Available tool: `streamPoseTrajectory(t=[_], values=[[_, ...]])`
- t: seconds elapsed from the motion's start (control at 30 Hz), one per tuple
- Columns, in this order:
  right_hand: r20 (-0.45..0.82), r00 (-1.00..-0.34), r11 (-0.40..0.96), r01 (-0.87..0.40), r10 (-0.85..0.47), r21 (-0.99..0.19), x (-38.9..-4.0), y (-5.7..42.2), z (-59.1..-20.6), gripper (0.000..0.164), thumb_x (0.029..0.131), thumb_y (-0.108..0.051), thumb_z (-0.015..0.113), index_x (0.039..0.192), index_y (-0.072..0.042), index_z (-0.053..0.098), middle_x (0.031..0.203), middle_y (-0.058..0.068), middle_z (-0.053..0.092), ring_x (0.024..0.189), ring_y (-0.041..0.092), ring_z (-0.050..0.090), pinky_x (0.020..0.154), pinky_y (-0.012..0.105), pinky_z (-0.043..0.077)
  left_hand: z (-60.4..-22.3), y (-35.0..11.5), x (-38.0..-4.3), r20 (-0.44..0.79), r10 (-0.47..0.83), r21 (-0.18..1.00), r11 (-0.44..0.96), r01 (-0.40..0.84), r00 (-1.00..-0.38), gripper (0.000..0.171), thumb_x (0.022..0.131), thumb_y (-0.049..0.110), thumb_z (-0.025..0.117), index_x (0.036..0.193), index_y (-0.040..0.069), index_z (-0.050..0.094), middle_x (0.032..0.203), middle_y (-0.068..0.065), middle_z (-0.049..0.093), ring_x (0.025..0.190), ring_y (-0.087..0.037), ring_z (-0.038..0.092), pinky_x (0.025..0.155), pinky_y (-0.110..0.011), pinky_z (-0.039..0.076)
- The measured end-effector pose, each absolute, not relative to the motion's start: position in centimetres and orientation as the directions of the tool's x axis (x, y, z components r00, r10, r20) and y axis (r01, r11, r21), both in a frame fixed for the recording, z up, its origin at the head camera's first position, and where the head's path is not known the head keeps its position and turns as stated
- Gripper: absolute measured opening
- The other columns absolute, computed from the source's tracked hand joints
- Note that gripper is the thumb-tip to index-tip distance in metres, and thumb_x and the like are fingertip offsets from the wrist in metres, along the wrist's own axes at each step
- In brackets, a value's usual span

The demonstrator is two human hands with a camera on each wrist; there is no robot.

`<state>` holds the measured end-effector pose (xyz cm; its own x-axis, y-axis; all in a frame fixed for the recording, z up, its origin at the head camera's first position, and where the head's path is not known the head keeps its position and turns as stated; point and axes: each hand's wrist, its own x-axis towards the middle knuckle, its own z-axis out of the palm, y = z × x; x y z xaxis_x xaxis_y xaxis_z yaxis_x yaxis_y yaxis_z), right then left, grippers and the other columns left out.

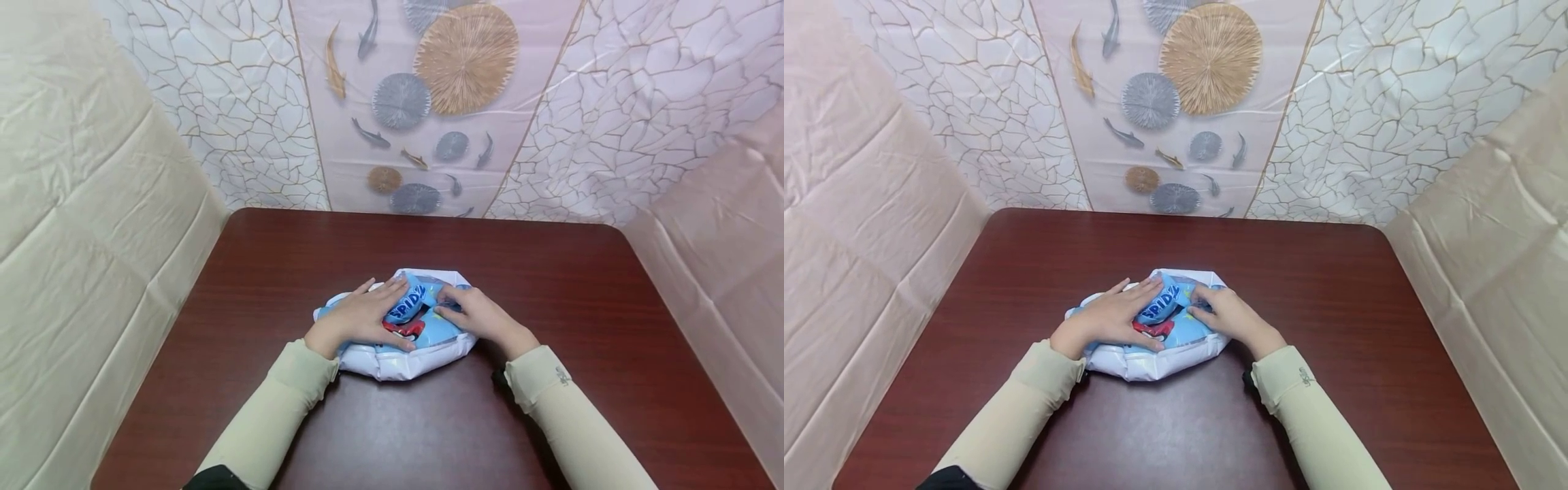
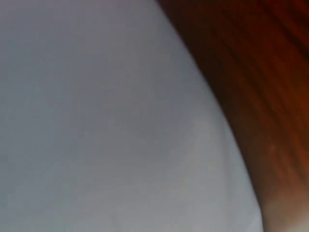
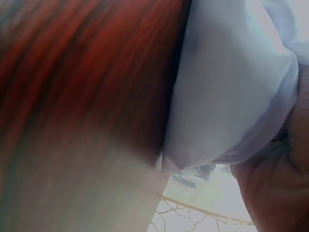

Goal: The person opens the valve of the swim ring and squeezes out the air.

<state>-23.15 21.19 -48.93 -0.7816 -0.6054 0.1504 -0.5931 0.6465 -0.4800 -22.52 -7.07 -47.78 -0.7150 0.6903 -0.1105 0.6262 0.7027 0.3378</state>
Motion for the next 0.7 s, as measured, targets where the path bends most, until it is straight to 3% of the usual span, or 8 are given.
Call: streamPoseTrajectory(t=[0.7], values=[[0.086,-0.788,0.672,-0.572,-0.610,-0.471,-23.14,21.04,-49.07,0.017,0.097,-0.027,0.070,0.108,-0.016,0.065,0.095,-0.004,0.071,0.077,0.007,0.061,0.080,0.034,0.056,-48.29,-6.69,-22.82,-0.175,0.681,0.293,0.726,0.623,-0.711,0.123,0.071,0.094,0.049,0.163,0.023,0.011,0.169,0.005,0.007,0.154,-0.016,0.008,0.122,-0.050,0.002]])
